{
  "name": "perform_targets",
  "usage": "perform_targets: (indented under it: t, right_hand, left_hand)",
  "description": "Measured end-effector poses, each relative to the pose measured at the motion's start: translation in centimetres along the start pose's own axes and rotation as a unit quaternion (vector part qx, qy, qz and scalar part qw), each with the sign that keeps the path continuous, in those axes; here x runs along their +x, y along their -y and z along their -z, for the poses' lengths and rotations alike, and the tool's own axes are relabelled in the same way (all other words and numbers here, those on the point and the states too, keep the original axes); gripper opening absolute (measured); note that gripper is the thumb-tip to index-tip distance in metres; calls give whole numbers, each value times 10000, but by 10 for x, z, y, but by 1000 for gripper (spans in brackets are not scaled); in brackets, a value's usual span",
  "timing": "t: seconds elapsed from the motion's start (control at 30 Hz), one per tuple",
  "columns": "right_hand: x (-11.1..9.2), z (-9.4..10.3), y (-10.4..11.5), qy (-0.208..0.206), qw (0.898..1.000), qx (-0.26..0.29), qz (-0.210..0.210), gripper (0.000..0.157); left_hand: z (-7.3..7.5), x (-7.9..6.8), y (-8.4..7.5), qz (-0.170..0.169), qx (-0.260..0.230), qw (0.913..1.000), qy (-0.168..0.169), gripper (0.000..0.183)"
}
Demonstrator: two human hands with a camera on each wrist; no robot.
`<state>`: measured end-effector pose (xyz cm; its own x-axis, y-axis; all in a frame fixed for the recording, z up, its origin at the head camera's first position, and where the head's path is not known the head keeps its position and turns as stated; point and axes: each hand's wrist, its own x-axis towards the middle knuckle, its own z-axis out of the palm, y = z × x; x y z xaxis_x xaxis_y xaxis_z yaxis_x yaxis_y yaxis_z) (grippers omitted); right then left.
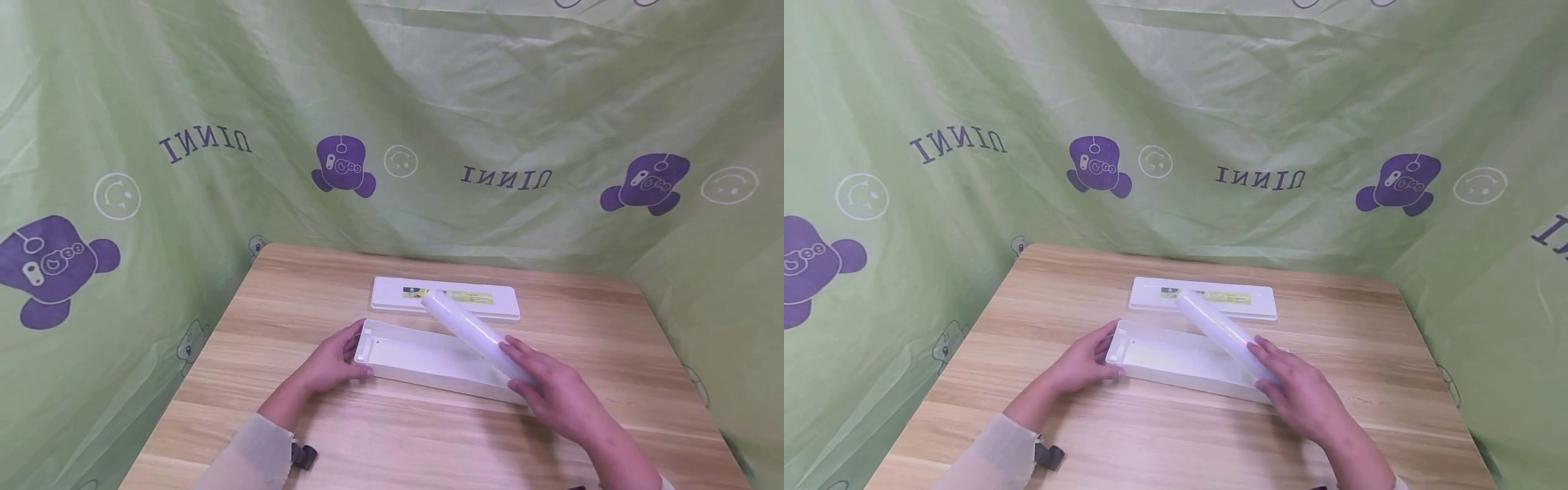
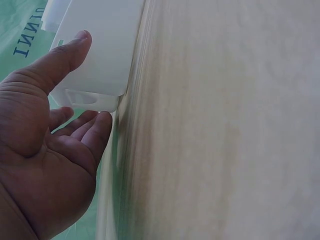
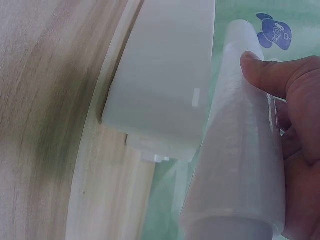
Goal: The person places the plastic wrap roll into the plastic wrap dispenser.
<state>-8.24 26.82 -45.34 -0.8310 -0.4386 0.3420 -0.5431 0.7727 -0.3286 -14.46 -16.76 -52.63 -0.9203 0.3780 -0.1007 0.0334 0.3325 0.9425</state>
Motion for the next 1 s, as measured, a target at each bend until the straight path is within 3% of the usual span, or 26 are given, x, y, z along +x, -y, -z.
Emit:
perform_targets:
  t: [0.63, 1.0]
  right_hand:
    - [10, -6, 6, -54, 9984, -91, 563, 76]
    - [14, -9, 9, 84, 9979, -26, 644, 73]
  left_hand:
    - [0, 2, 1, -26, 0, 10000, 10, 114]
    - [0, 2, 4, -3, 28, 10000, -29, 113]
